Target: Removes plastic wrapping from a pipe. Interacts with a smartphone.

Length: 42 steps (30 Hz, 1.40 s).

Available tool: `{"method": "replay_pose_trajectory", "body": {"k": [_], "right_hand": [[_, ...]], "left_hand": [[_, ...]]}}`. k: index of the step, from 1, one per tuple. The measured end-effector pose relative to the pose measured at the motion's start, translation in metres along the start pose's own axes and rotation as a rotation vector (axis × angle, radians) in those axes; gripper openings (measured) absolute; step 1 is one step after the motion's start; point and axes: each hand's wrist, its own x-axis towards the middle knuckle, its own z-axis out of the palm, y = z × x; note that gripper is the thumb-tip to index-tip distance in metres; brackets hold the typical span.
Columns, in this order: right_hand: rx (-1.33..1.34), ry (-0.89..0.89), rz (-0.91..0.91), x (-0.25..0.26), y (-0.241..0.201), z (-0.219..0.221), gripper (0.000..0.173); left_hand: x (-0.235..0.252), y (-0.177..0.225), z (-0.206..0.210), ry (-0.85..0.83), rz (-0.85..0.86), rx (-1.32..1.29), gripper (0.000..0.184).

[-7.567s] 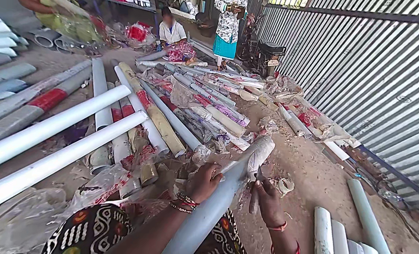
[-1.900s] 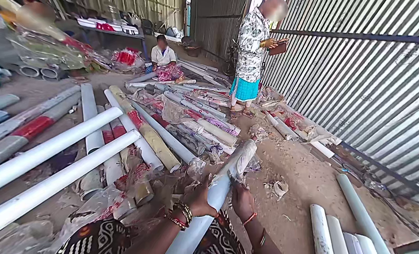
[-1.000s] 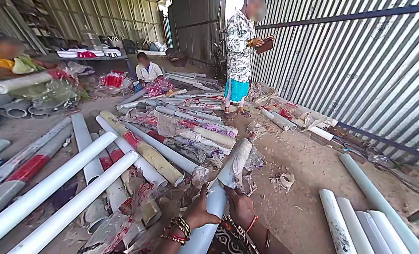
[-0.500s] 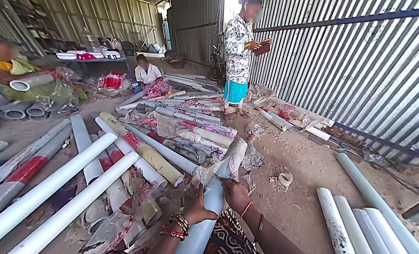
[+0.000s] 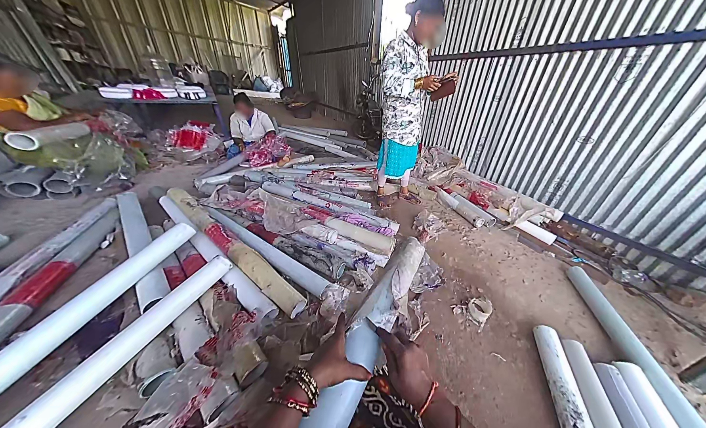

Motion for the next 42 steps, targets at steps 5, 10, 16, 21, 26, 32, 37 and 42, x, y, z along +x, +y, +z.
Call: {"method": "replay_pose_trajectory", "body": {"k": [5, 10, 16, 21, 26, 32, 37, 42], "right_hand": [[-0.134, -0.145, 0.211, 0.035, 0.004, -0.017, 0.040], [0.029, -0.280, 0.279, 0.076, 0.034, -0.042, 0.038], [0.453, -0.088, 0.210, 0.046, 0.027, -0.020, 0.035], [0.129, -0.105, 0.072, 0.016, 0.003, -0.013, 0.038], [-0.105, -0.223, 0.108, 0.031, -0.006, -0.020, 0.042], [-0.117, -0.324, 0.291, 0.074, 0.021, -0.037, 0.043], [0.256, -0.194, 0.133, 0.074, 0.042, -0.036, 0.037], [0.180, -0.209, 0.063, 0.038, 0.010, -0.026, 0.038]], "left_hand": [[0.000, 0.005, 0.004, 0.016, 0.031, 0.030, 0.146], [0.002, 0.005, 0.003, 0.027, -0.006, 0.087, 0.145], [-0.003, -0.007, 0.000, 0.045, 0.033, -0.054, 0.146], [0.000, -0.008, 0.003, 0.026, 0.008, -0.033, 0.148], [0.001, -0.004, 0.001, 0.023, 0.007, -0.002, 0.147], [0.003, 0.000, 0.004, 0.022, -0.007, 0.050, 0.146], [0.002, -0.006, -0.002, 0.040, 0.026, -0.030, 0.148], [0.001, -0.007, 0.000, 0.031, 0.027, -0.047, 0.148]]}}
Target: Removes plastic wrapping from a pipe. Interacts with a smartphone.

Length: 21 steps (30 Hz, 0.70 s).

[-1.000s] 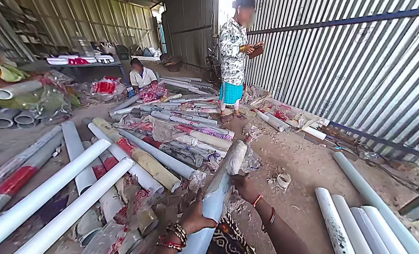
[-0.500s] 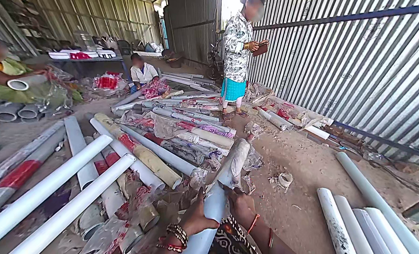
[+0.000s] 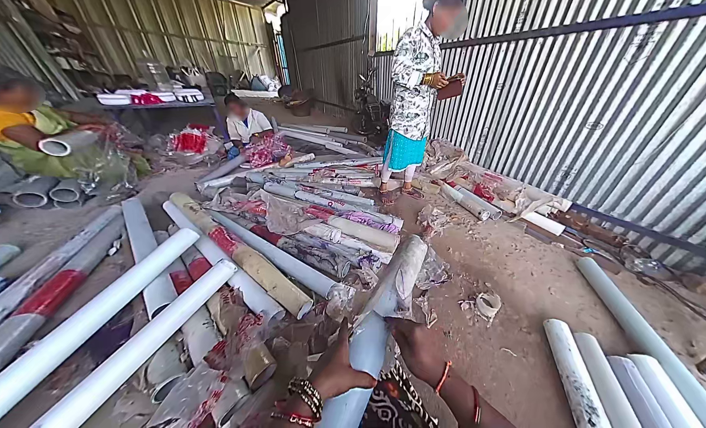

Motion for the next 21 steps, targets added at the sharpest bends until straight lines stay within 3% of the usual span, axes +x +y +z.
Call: {"method": "replay_pose_trajectory", "body": {"k": [8, 15, 21], "right_hand": [[-0.309, -0.042, 0.097, 0.016, -0.005, -0.004, 0.042], [-0.177, -0.156, 0.123, 0.052, 0.001, -0.034, 0.039], [-0.004, -0.035, -0.032, 0.016, 0.006, -0.008, 0.037]], "left_hand": [[0.000, 0.009, 0.001, -0.001, -0.018, 0.062, 0.146], [-0.005, 0.010, -0.003, -0.001, -0.039, 0.062, 0.143], [-0.007, -0.001, -0.005, 0.009, 0.001, 0.001, 0.145]]}}
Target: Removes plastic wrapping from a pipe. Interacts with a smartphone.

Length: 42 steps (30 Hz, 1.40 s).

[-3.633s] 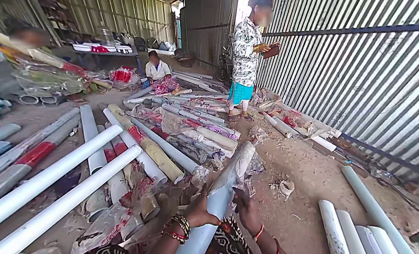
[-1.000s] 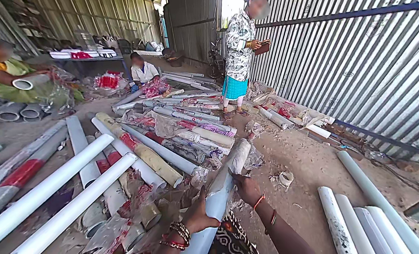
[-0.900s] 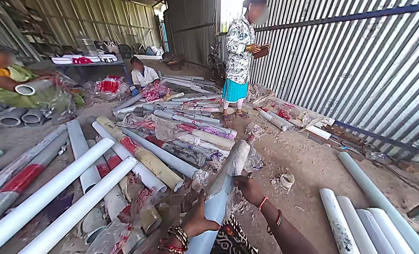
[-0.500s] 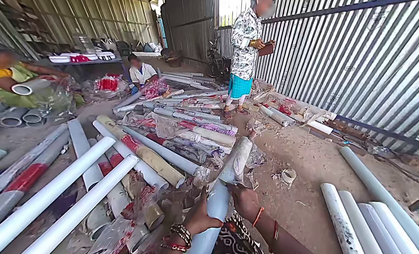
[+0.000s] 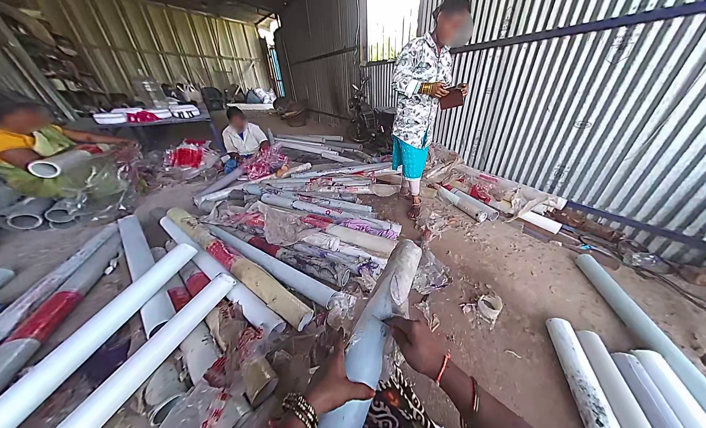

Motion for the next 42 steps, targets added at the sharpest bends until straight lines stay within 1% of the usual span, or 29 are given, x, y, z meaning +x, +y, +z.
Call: {"method": "replay_pose_trajectory", "body": {"k": [3, 5, 7, 12, 17, 20, 23, 25, 27, 31, 35, 38, 40, 42], "right_hand": [[-0.061, 0.071, -0.021, -0.017, -0.001, 0.014, 0.037], [-0.141, 0.087, -0.030, -0.014, 0.001, 0.013, 0.038], [-0.181, 0.041, -0.014, -0.006, 0.001, 0.008, 0.039], [-0.266, -0.096, 0.110, 0.023, 0.001, -0.015, 0.041], [-0.291, -0.131, 0.149, 0.040, -0.006, -0.027, 0.041], [-0.123, -0.091, 0.128, 0.030, -0.009, -0.024, 0.038], [-0.013, -0.076, 0.096, 0.003, -0.015, -0.011, 0.038], [-0.095, -0.075, 0.083, -0.009, -0.020, -0.001, 0.038], [-0.181, -0.074, 0.074, -0.010, -0.020, 0.002, 0.039], [-0.313, -0.072, 0.063, 0.006, -0.012, -0.002, 0.041], [-0.329, -0.118, 0.154, 0.034, -0.004, -0.021, 0.042], [-0.346, -0.157, 0.197, 0.050, -0.009, -0.031, 0.041], [-0.357, -0.178, 0.184, 0.052, -0.015, -0.033, 0.040], [-0.358, -0.182, 0.147, 0.044, -0.016, -0.029, 0.040]], "left_hand": [[0.002, 0.001, 0.003, -0.019, -0.021, 0.020, 0.145], [0.003, 0.006, 0.003, -0.013, -0.028, 0.039, 0.145], [0.003, 0.007, 0.004, -0.002, -0.028, 0.043, 0.145], [0.007, 0.014, 0.006, 0.000, -0.039, 0.095, 0.144], [0.007, 0.009, 0.003, 0.009, -0.052, 0.106, 0.143], [0.004, 0.001, 0.002, 0.038, -0.019, 0.054, 0.145], [0.002, 0.003, 0.002, -0.004, -0.038, 0.049, 0.146], [0.004, 0.002, 0.003, -0.016, -0.049, 0.054, 0.146], [0.006, 0.002, 0.005, -0.012, -0.035, 0.051, 0.146], [0.009, 0.005, 0.006, -0.009, -0.037, 0.074, 0.147], [0.011, 0.011, 0.006, -0.014, -0.053, 0.100, 0.146], [0.013, 0.007, 0.003, -0.008, -0.043, 0.087, 0.145], [0.011, 0.004, 0.001, 0.003, -0.028, 0.049, 0.146], [0.009, -0.002, 0.001, 0.016, -0.015, 0.024, 0.147]]}}
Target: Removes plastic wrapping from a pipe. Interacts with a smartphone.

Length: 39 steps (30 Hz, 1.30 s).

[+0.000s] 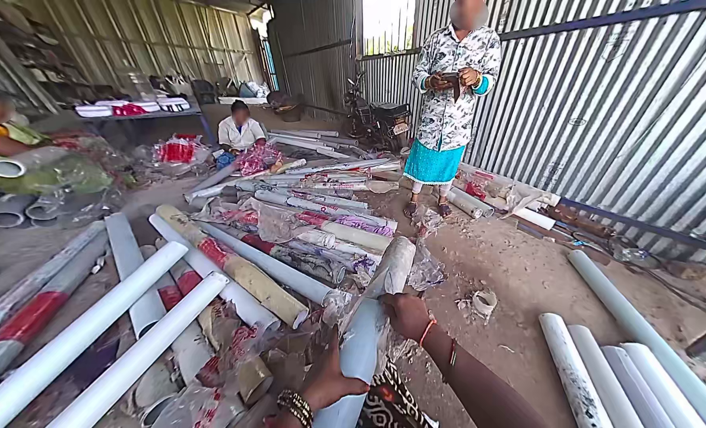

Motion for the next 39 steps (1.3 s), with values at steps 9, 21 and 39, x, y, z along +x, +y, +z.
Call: {"method": "replay_pose_trajectory", "body": {"k": [9, 21, 39], "right_hand": [[0.270, 0.242, -0.137, -0.075, -0.014, 0.066, 0.037], [-0.054, 0.153, -0.134, -0.042, 0.001, 0.042, 0.040], [0.146, 0.464, -0.732, -0.036, 0.037, 0.065, 0.030]], "left_hand": [[-0.002, -0.002, 0.000, -0.016, 0.008, -0.059, 0.147], [0.000, 0.012, 0.006, -0.011, -0.010, 0.004, 0.152], [0.001, 0.005, 0.003, -0.029, -0.004, -0.027, 0.152]]}}
